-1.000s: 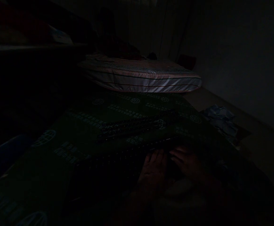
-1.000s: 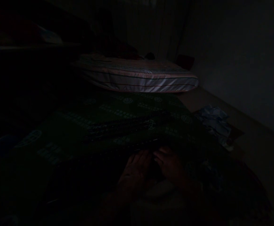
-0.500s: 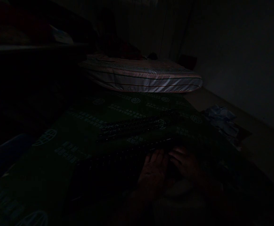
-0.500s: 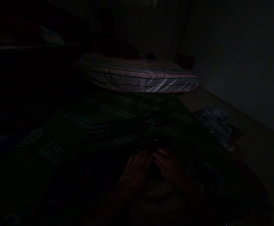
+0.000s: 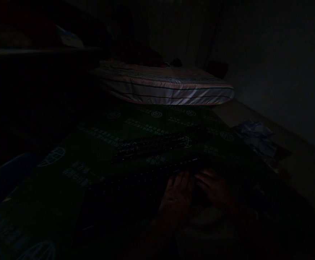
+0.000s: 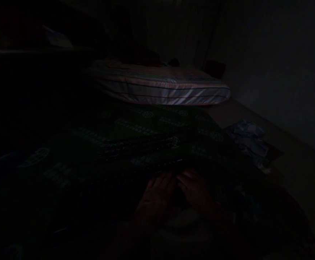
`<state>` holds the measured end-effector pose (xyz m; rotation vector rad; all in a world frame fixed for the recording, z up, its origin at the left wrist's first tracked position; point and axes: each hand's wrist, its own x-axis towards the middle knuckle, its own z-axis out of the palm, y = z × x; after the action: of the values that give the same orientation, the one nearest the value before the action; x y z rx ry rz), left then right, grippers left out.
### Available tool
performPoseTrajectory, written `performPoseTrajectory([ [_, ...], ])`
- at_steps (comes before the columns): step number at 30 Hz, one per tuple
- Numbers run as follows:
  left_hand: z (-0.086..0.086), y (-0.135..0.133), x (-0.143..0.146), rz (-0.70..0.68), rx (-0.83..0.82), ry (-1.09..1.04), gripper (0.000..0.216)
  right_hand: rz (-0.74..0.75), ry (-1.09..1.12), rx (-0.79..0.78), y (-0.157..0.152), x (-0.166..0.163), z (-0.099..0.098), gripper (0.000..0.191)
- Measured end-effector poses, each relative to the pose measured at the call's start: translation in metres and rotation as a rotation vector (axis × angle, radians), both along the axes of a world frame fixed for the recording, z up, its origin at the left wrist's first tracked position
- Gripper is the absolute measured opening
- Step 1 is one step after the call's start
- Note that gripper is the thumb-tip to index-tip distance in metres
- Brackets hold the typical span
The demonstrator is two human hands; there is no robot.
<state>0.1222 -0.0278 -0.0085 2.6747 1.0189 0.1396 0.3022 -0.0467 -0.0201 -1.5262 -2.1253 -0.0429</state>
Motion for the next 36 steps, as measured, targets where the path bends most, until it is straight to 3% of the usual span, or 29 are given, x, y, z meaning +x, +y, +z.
performPoseTrajectory([
  [36, 0.001, -0.0021, 0.0014, 0.011, 0.053, 0.021, 0.07, 0.019, 0.096, -0.038, 0.002, 0.0066, -0.0048, 0.023],
])
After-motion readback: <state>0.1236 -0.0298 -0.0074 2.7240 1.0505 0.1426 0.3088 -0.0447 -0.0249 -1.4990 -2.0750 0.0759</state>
